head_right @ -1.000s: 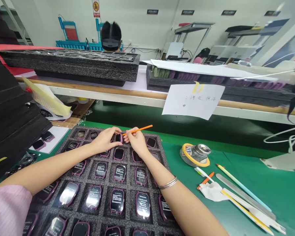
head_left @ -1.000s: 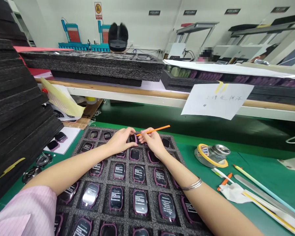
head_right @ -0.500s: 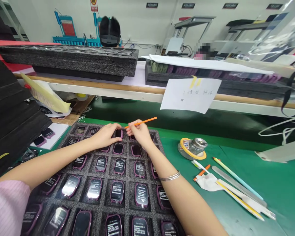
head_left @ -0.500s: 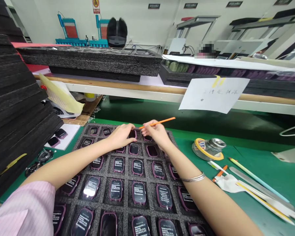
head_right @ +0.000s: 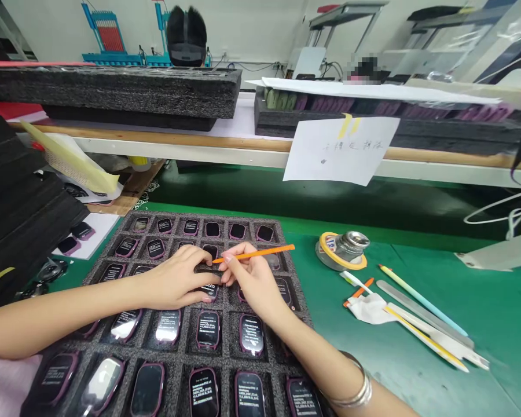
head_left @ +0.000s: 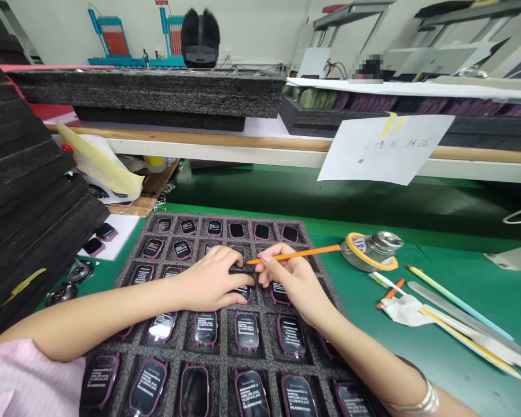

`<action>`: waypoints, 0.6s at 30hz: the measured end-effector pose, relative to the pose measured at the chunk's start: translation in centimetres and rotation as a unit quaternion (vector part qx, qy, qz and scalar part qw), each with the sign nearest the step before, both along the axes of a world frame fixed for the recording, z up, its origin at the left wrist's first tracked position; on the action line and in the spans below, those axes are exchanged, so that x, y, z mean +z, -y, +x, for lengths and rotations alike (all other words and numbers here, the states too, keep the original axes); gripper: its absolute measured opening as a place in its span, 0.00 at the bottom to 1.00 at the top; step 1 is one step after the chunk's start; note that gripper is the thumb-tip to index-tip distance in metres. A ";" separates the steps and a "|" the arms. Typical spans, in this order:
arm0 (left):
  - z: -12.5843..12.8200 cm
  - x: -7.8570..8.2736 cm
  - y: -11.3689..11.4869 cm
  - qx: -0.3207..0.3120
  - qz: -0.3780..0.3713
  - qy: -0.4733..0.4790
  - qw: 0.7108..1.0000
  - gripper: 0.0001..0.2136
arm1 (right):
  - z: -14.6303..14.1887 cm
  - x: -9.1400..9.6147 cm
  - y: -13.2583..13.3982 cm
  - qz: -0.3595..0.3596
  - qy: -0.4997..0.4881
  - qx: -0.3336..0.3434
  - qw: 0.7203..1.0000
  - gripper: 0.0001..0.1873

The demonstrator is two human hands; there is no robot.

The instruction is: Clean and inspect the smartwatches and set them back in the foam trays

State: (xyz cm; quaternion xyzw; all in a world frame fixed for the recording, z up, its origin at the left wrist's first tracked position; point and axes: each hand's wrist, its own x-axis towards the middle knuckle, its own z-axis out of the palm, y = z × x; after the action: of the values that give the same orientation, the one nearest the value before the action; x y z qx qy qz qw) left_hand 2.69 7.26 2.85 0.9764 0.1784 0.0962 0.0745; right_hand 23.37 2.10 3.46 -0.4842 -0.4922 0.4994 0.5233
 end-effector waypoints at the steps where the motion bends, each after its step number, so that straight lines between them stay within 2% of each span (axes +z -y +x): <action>1: 0.1 0.1 0.1 0.005 0.005 -0.004 1.000 0.18 | -0.2 -0.1 0.3 -0.002 -0.002 0.001 1.000 0.24; 7: -0.4 0.2 0.6 -0.011 -0.010 0.005 1.000 0.15 | -0.3 -0.9 1.5 0.010 0.014 -0.021 1.000 0.24; 11: -1.4 -0.6 1.0 0.014 -0.053 0.082 0.995 0.14 | -0.4 -1.8 1.9 0.014 0.036 -0.027 0.999 0.23; 14: -1.6 -1.1 1.1 0.009 -0.064 0.143 0.988 0.12 | -0.7 -2.3 2.3 0.020 0.059 -0.025 0.998 0.21; 18: -1.6 -1.2 1.0 0.012 -0.085 0.151 0.985 0.12 | -0.9 -2.4 2.5 0.043 0.100 -0.012 0.994 0.20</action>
State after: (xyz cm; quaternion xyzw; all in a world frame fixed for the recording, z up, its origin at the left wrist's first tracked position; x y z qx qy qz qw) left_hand 1.14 6.24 1.61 0.9385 0.1846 0.2282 0.1818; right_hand 22.48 -0.40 1.04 -0.5148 -0.5571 0.4203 0.4979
